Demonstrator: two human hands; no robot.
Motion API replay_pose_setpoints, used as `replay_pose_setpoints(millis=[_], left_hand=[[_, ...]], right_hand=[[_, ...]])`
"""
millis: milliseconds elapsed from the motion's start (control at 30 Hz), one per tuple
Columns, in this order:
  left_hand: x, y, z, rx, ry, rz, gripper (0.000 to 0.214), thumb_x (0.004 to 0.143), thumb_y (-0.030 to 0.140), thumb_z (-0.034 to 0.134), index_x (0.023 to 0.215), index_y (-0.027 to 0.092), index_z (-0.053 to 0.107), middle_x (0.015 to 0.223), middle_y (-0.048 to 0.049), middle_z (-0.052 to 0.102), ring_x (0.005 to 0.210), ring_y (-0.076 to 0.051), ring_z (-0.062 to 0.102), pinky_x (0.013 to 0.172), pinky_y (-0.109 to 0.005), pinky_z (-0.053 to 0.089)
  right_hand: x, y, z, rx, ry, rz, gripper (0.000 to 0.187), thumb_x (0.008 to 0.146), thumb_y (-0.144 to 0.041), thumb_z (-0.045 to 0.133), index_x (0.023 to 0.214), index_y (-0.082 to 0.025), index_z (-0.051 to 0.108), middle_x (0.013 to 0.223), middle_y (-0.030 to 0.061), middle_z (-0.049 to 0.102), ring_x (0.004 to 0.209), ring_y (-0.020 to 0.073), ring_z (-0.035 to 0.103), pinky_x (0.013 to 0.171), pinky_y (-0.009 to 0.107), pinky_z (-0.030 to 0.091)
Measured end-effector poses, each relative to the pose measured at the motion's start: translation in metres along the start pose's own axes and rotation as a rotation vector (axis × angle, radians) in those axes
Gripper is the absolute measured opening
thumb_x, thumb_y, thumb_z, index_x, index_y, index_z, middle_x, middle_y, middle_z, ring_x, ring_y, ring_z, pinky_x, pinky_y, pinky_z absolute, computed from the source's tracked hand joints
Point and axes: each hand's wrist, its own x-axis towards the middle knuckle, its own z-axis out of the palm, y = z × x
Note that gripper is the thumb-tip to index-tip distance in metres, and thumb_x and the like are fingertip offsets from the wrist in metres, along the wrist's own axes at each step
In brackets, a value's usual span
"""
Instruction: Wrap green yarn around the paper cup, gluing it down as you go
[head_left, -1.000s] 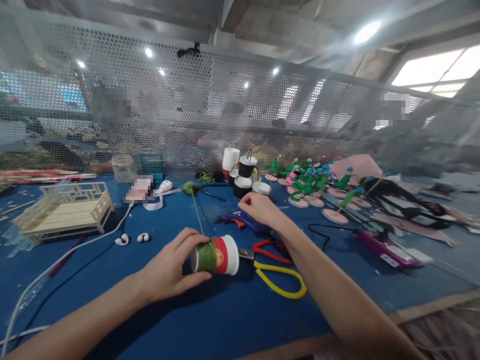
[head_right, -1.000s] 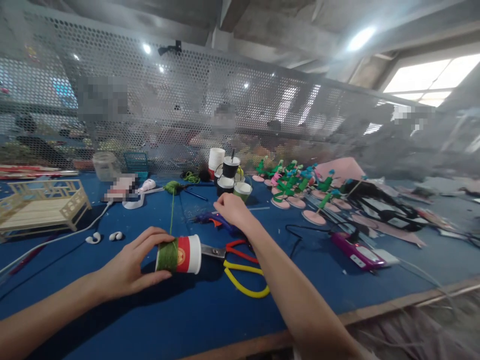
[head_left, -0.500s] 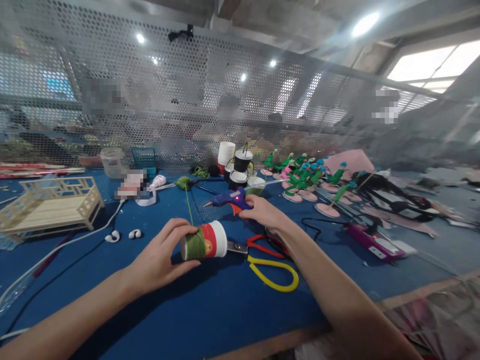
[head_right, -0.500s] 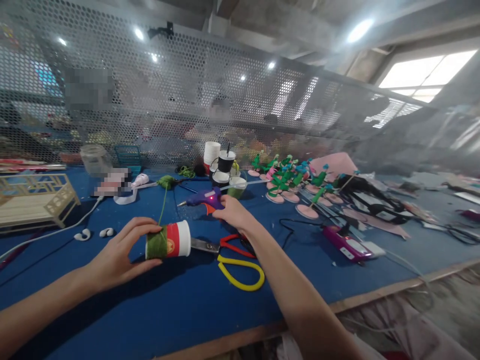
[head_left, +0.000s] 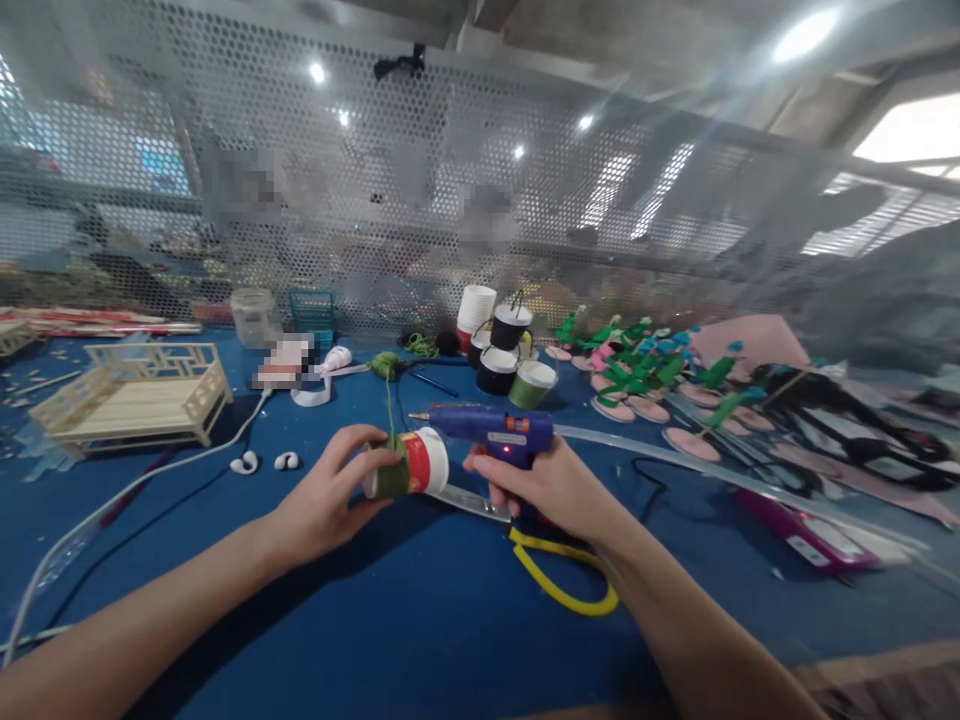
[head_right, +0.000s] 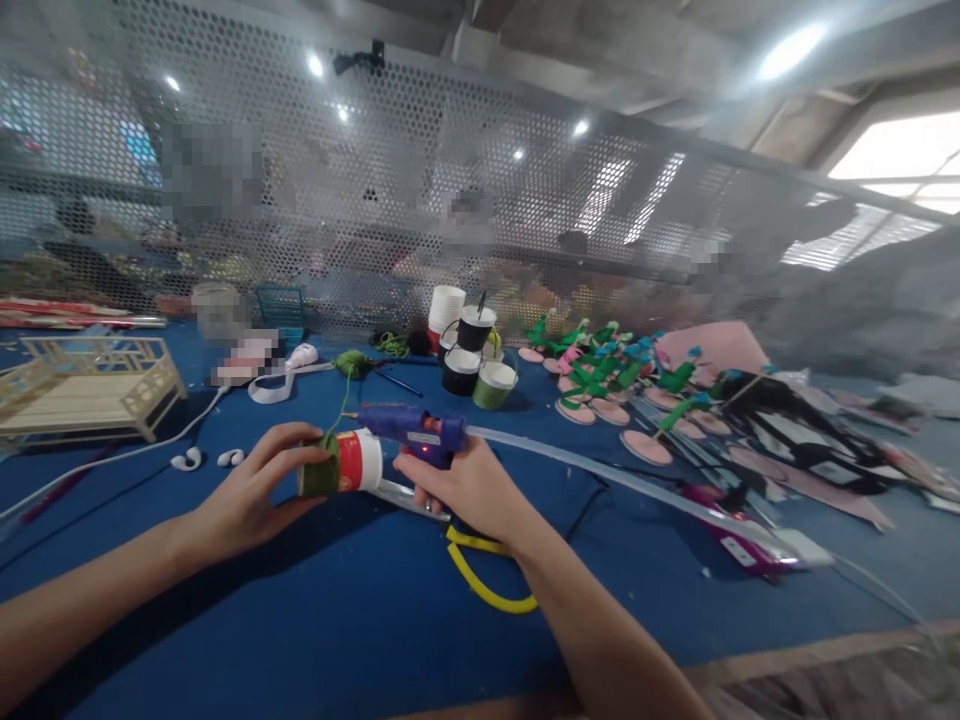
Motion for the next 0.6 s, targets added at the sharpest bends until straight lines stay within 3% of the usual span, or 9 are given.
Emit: replay_pose_setpoints(millis=[133, 333, 600], left_hand=[[0.0011, -0.0004, -0.0008, 0.003, -0.005, 0.016, 0.029, 0.084, 0.013, 0.049, 0.111, 0.019, 0.039, 0.111, -0.0116, 0.042, 0.104, -0.023, 0.045, 0.088, -0.040, 0.046], [0.0032, 0.0000, -0.0021, 0.025, 0.004, 0.023, 0.032, 0.084, 0.012, 0.050, 0.112, 0.021, 0.038, 0.110, -0.0111, 0.043, 0.104, -0.024, 0.045, 0.087, -0.042, 0.046], [0.0038, -0.0011, -0.0011, 0.057, 0.021, 0.045, 0.031, 0.084, 0.013, 0.051, 0.111, 0.023, 0.038, 0.109, -0.0098, 0.045, 0.103, -0.024, 0.048, 0.086, -0.044, 0.046]], right_hand=[[-0.0033, 0.0018, 0.0053, -0.005, 0.024, 0.057, 0.022, 0.070, -0.037, 0.062, 0.078, -0.016, 0.059, 0.048, -0.0027, 0.053, 0.041, 0.0105, 0.049, 0.039, 0.022, 0.042], [-0.0075, -0.0011, 0.0055, -0.161, 0.047, 0.075, 0.024, 0.071, -0.040, 0.059, 0.060, -0.019, 0.053, 0.043, -0.0001, 0.054, 0.037, 0.0129, 0.050, 0.037, 0.025, 0.042], [-0.0090, -0.0030, 0.0041, -0.229, 0.068, 0.043, 0.021, 0.072, -0.040, 0.058, 0.066, -0.020, 0.053, 0.040, -0.0028, 0.051, 0.034, 0.0127, 0.048, 0.034, 0.024, 0.041]])
